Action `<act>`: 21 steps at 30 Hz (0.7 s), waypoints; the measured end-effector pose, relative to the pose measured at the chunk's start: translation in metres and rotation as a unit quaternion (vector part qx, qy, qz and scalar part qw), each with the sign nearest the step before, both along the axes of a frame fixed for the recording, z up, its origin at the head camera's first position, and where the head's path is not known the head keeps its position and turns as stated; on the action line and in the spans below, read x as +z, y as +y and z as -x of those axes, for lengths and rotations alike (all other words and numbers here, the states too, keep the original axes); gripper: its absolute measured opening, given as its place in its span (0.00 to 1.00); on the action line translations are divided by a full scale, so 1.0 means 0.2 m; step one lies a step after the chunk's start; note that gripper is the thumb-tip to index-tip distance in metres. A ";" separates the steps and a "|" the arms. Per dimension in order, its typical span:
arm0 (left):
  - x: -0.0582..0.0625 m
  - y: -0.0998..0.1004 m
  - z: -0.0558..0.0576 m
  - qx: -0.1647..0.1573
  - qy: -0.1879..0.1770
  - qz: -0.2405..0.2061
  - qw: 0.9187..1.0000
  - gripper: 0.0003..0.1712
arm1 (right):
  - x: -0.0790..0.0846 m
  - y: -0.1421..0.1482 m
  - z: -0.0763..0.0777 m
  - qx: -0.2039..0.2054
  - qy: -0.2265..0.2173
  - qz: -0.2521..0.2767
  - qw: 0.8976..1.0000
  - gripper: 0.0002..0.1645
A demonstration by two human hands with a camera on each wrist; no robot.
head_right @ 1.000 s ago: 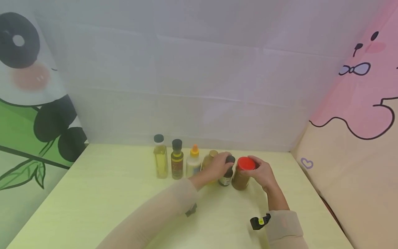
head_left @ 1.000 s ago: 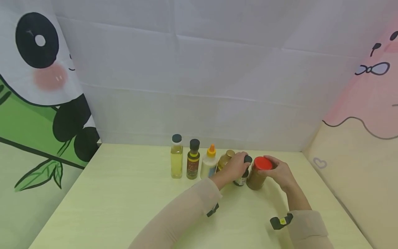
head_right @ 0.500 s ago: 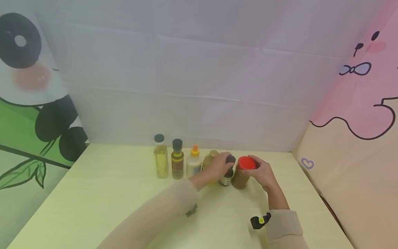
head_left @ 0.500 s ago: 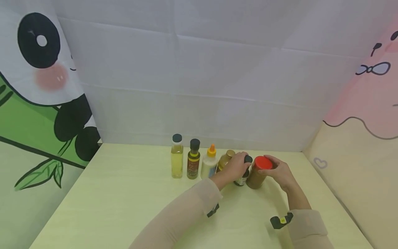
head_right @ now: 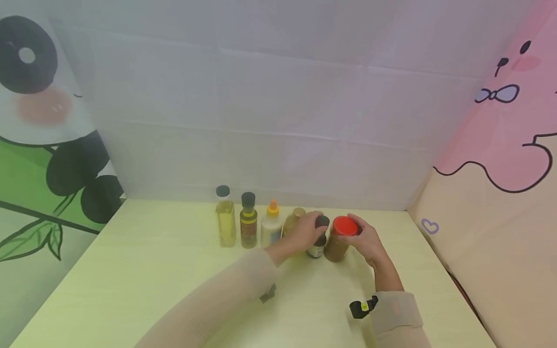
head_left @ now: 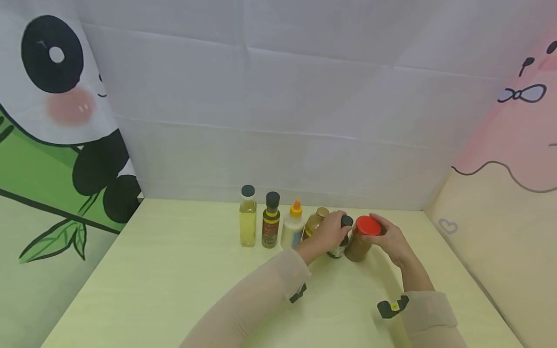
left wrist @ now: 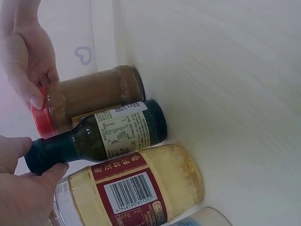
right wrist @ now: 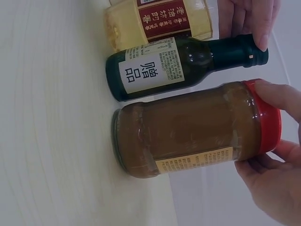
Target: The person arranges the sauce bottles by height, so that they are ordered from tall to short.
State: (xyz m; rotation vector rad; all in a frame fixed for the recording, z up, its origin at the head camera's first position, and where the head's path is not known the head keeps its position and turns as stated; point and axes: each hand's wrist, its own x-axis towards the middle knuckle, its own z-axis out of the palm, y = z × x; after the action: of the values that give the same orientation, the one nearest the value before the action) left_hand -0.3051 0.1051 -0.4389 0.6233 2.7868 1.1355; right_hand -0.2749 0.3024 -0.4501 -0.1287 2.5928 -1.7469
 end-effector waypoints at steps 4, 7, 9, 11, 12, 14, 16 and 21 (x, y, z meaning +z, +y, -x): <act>-0.01 -0.01 -0.02 -0.004 0.014 0.005 1.000 0.28 | 0.02 -0.02 -0.02 0.004 0.004 0.009 1.000 0.51; -0.01 -0.02 -0.04 -0.004 0.013 0.009 1.000 0.30 | 0.03 -0.03 -0.04 0.003 0.003 -0.001 1.000 0.51; -0.01 -0.03 -0.04 -0.004 0.012 0.008 1.000 0.30 | 0.04 -0.04 -0.05 0.001 0.002 -0.007 1.000 0.52; -0.01 -0.03 -0.05 -0.003 0.007 0.003 1.000 0.31 | 0.05 -0.05 -0.06 0.000 0.002 -0.012 1.000 0.52; -0.01 -0.03 -0.06 -0.003 0.005 0.000 1.000 0.32 | 0.05 -0.05 -0.06 0.000 0.002 -0.015 1.000 0.52; -0.01 -0.04 -0.07 -0.006 0.005 -0.006 1.000 0.33 | 0.05 -0.06 -0.06 -0.005 0.003 -0.027 1.000 0.52; -0.01 -0.05 -0.08 -0.011 0.004 -0.015 1.000 0.34 | 0.05 -0.06 -0.07 -0.012 0.005 -0.046 0.999 0.53; -0.01 -0.08 -0.12 -0.035 0.015 -0.047 0.998 0.37 | 0.04 -0.09 -0.09 -0.022 0.011 -0.100 0.995 0.55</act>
State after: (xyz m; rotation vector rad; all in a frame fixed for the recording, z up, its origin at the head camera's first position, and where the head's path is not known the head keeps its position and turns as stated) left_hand -0.2809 0.0885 -0.4415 0.7478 2.7257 1.2584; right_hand -0.2566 0.2848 -0.4423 -0.0900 2.7876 -1.4936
